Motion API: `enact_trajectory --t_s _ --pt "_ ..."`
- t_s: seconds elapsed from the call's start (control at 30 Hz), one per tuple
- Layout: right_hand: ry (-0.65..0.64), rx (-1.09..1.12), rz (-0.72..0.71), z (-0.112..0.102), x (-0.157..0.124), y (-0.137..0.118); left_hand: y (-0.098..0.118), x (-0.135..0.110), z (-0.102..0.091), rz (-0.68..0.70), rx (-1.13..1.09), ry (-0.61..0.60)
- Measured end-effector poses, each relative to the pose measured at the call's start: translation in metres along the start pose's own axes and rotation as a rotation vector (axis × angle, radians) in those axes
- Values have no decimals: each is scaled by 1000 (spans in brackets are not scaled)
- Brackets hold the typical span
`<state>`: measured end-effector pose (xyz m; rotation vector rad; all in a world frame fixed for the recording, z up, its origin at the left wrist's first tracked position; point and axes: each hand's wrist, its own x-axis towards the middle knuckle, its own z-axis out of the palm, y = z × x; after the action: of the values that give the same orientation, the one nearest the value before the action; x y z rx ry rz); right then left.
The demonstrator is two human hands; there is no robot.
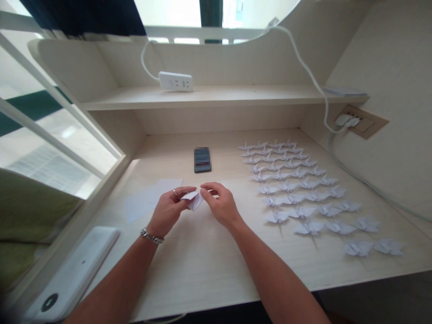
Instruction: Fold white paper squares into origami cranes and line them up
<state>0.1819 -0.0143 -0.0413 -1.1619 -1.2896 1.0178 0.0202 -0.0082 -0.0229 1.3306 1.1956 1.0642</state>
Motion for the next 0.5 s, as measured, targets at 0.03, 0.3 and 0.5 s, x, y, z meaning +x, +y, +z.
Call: enact_trajectory --t_s 0.03,0.3,0.5 --pt "-33 23 26 0 0 1 0 0 0 12 -24 9" --pt "-114 228 85 4 1 4 0 -1 4 49 -103 12" --pt "-68 207 73 3 1 4 -2 -3 5 111 -107 -18"
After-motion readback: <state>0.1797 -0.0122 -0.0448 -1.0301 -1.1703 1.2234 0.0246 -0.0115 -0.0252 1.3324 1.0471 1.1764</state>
